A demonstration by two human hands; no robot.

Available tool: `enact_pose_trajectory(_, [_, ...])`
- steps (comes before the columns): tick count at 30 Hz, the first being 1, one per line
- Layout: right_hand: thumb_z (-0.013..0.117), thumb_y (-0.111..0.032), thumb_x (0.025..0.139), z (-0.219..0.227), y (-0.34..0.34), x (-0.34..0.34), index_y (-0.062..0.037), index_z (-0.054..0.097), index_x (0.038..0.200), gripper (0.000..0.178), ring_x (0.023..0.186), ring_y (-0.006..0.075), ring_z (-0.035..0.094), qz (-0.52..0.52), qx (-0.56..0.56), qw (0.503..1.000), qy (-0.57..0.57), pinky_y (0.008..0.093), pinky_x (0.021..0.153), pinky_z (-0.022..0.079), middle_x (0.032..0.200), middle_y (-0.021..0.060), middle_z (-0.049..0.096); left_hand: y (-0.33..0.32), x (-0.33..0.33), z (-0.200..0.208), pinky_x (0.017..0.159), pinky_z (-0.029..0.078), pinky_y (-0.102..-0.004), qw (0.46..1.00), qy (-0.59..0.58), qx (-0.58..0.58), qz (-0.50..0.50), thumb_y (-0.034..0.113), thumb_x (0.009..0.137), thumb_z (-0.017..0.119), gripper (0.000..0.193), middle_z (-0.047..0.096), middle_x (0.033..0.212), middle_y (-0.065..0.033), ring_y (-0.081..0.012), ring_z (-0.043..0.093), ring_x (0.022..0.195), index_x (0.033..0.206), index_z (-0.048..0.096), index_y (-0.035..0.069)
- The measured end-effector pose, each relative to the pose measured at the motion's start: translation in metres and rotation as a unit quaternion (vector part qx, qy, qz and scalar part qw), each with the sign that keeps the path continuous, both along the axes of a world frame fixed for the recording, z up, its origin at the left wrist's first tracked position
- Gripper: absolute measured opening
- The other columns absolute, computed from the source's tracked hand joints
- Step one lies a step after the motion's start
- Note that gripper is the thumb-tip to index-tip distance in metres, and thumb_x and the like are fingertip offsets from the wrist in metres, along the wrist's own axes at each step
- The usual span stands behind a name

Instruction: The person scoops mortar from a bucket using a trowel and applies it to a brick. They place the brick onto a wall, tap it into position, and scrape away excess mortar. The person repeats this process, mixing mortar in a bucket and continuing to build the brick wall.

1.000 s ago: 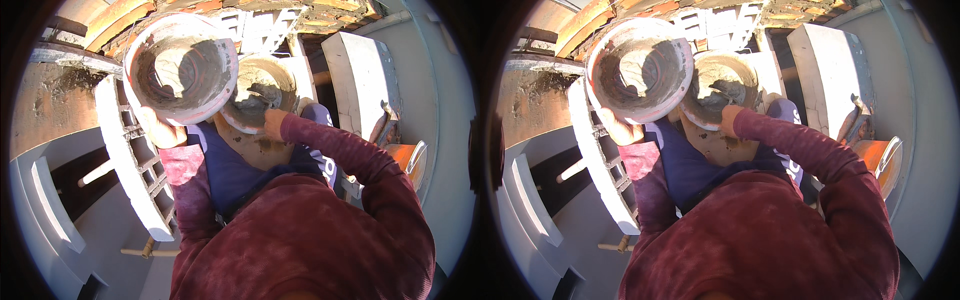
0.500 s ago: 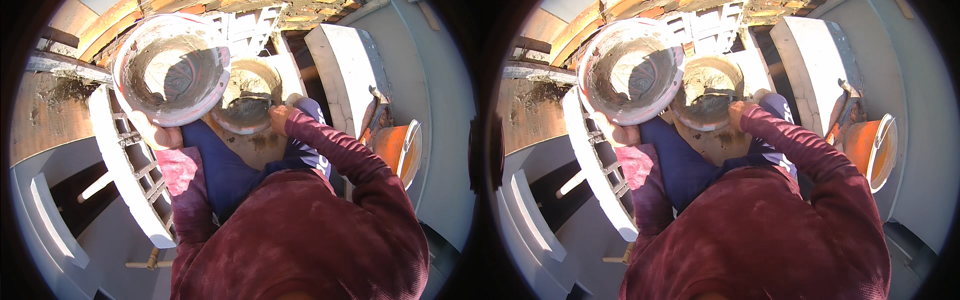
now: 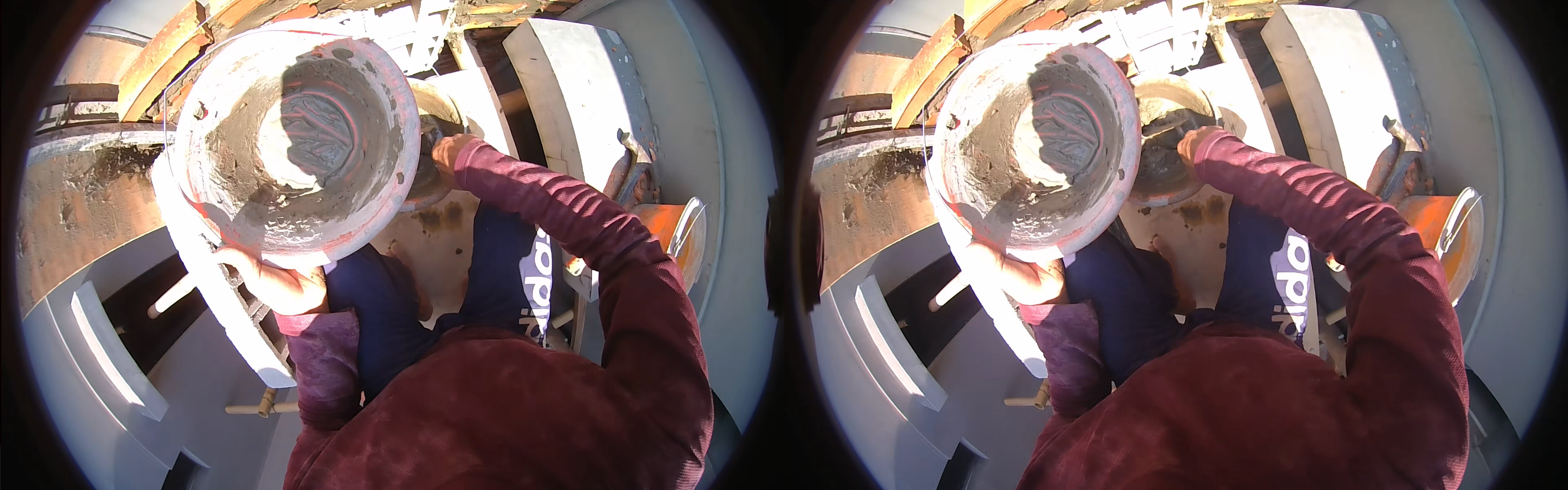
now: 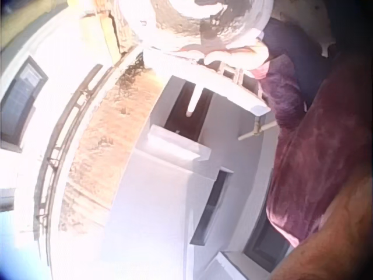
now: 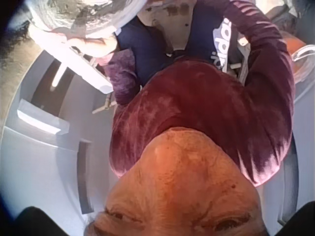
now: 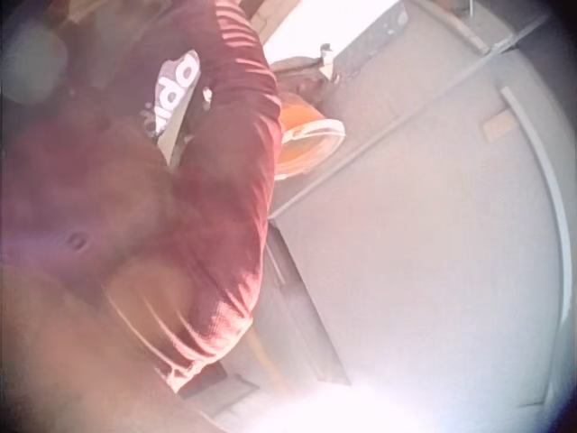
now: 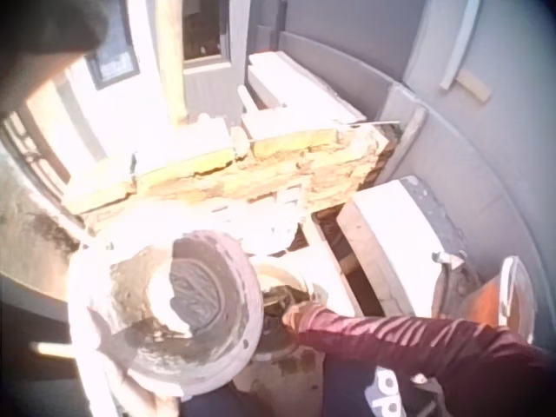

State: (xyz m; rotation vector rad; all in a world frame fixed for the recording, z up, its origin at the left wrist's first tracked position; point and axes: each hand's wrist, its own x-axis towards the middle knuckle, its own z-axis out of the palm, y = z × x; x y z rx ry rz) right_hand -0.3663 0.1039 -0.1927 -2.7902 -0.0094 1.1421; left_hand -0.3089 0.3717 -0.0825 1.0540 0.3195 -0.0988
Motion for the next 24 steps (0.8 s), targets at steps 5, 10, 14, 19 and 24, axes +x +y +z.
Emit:
enact_pose_trajectory(5, [0.04, -0.046, 0.098, 0.092, -0.054, -0.049, -0.0008, 0.062, 0.112, 0.051, 0.089, 0.0298, 0.066, -0.471, 0.375, 0.796, -0.054, 0.0421, 0.075, 0.054, 0.105, 0.0187, 0.064, -0.008, -0.028, 0.025, 0.098, 0.05, -0.044, 0.967, 0.061, -0.212, -0.13, 0.05, 0.097, 0.045, 0.064, 0.047, 0.139, -0.0122, -0.0284, 0.054, 0.12, 0.146, 0.03, 0.012])
enact_pose_trajectory(10, [0.055, -0.042, 0.095, 0.237, -0.02, -0.174, 0.0007, 0.063, 0.109, 0.045, 0.087, 0.0195, 0.064, -0.608, 0.604, 0.513, -0.05, 0.033, 0.076, 0.054, 0.1, 0.011, 0.064, -0.037, -0.077, 0.069, 0.105, 0.043, -0.0474, 0.957, 0.175, -0.132, -0.188, 0.051, 0.094, 0.05, 0.065, 0.043, 0.144, -0.011, -0.0279, 0.045, 0.129, 0.144, 0.035, 0.012])
enact_pose_trajectory(14, [0.059, -0.03, 0.094, 0.343, 0.034, -0.244, -0.0003, 0.063, 0.097, 0.03, 0.08, 0.015, 0.063, -0.668, 0.548, 0.491, -0.113, 0.0279, 0.071, 0.052, 0.091, 0.0075, 0.065, -0.046, -0.119, 0.143, 0.106, 0.042, -0.0452, 0.909, 0.22, -0.06, -0.349, 0.053, 0.092, 0.052, 0.071, 0.043, 0.143, -0.0117, -0.0272, 0.045, 0.129, 0.145, 0.032, 0.009])
enact_pose_trajectory(19, [0.072, -0.021, 0.085, 0.498, 0.079, -0.338, -0.0033, 0.05, 0.092, 0.029, 0.072, 0.012, 0.059, -0.788, 0.23, 0.421, -0.387, 0.0287, 0.062, 0.049, 0.084, 0.0054, 0.057, -0.096, -0.144, 0.292, 0.106, 0.042, -0.0444, 0.817, 0.189, 0.02, -0.544, 0.056, 0.095, 0.044, 0.071, 0.042, 0.143, -0.0127, -0.0272, 0.045, 0.128, 0.145, 0.031, 0.008])
enact_pose_trajectory(24, [0.073, -0.041, 0.083, 0.534, 0.091, -0.395, -0.0044, 0.054, 0.098, 0.044, 0.083, 0.0129, 0.053, -0.882, 0.399, 0.054, -0.247, 0.0339, 0.063, 0.048, 0.093, 0.0053, 0.057, -0.165, -0.179, 0.379, 0.108, 0.038, -0.0479, 0.694, 0.159, 0.019, -0.702, 0.053, 0.097, 0.042, 0.069, 0.043, 0.142, -0.0132, -0.0288, 0.044, 0.129, 0.148, 0.027, 0.009])
